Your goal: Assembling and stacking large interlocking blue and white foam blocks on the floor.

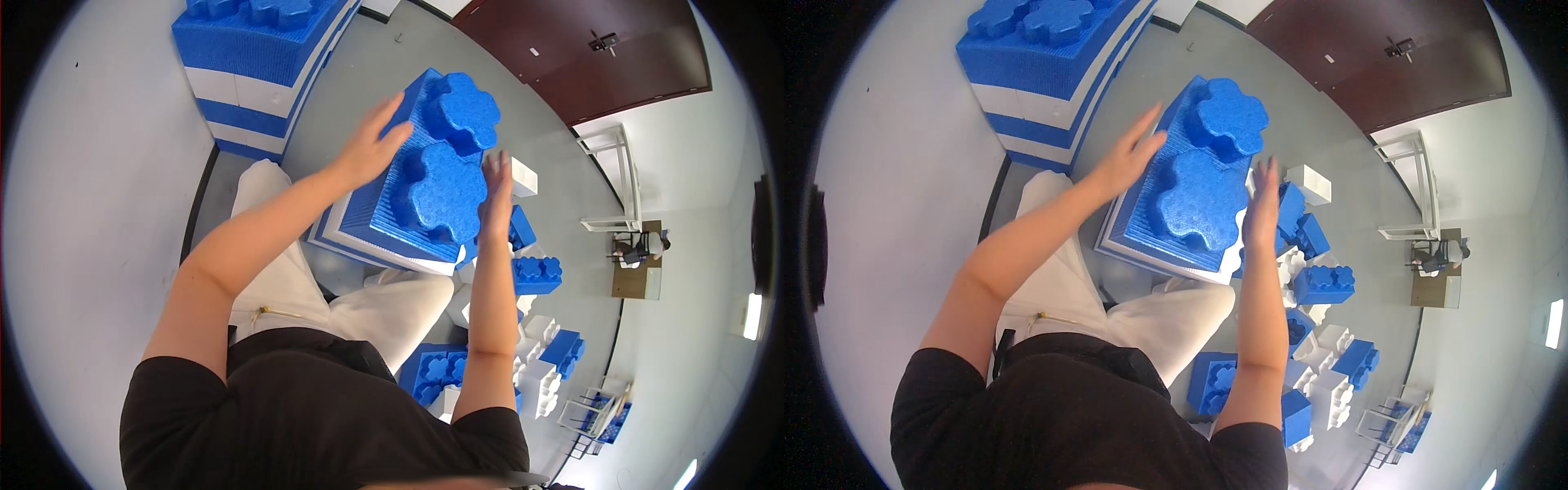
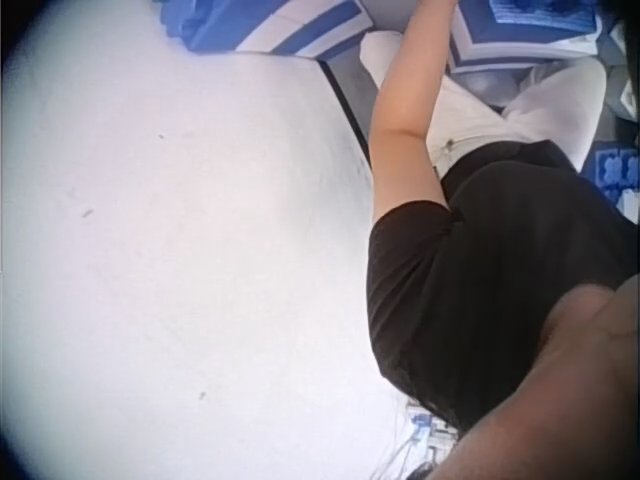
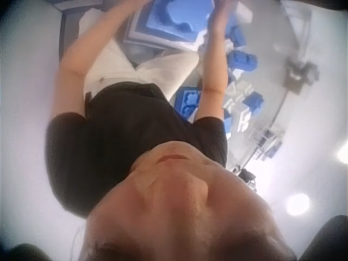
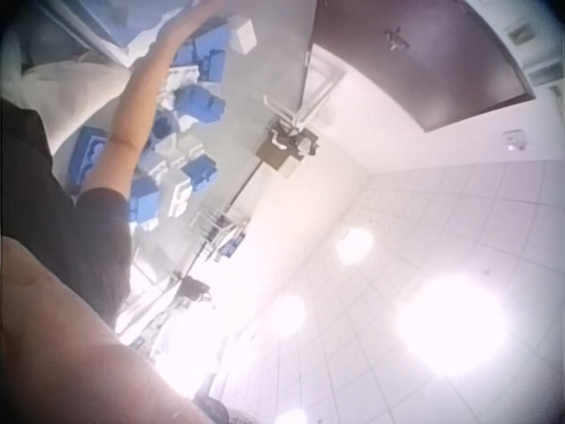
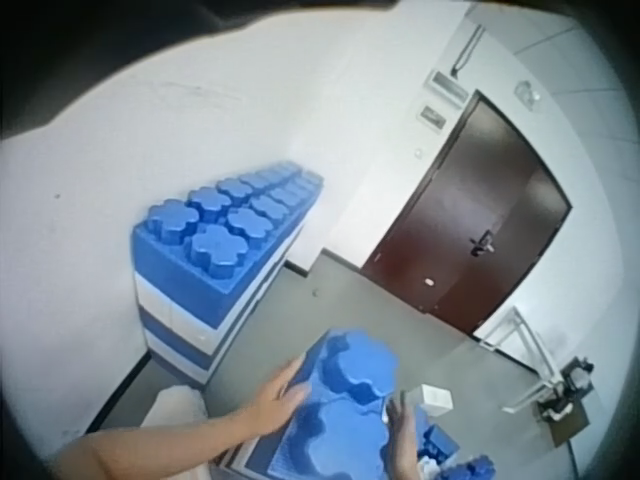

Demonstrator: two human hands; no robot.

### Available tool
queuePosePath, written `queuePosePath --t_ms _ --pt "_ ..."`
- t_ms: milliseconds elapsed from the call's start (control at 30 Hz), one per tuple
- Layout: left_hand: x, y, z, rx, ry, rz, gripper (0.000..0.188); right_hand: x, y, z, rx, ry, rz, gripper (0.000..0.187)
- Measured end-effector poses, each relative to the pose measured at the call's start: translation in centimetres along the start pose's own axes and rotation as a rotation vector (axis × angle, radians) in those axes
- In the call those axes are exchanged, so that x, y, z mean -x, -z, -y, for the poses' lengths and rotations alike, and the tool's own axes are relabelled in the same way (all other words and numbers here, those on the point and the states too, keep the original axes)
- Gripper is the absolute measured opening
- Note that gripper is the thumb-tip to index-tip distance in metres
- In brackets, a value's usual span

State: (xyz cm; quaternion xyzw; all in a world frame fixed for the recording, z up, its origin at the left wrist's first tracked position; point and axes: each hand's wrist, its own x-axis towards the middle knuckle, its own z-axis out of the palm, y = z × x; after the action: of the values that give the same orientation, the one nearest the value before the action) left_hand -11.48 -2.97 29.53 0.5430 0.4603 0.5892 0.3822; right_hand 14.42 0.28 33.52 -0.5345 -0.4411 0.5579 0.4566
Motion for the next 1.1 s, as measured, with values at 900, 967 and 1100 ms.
queuePosePath --t_ms 900,967,1100 --pt "-6.6 -3.6 -5.3 -0.533 0.154 0.247 0.059 -7.2 -7.4 4.7 1.086 0.744 -0.043 0.046" --pt "-5.7 -2.8 -3.2 -0.508 0.120 0.233 0.058 -6.8 -8.0 3.4 1.162 0.839 -0.077 0.045" --pt "-5.9 -1.7 -1.4 -0.472 0.123 0.234 0.058 -7.4 -9.3 2.0 1.127 0.795 -0.080 0.044"
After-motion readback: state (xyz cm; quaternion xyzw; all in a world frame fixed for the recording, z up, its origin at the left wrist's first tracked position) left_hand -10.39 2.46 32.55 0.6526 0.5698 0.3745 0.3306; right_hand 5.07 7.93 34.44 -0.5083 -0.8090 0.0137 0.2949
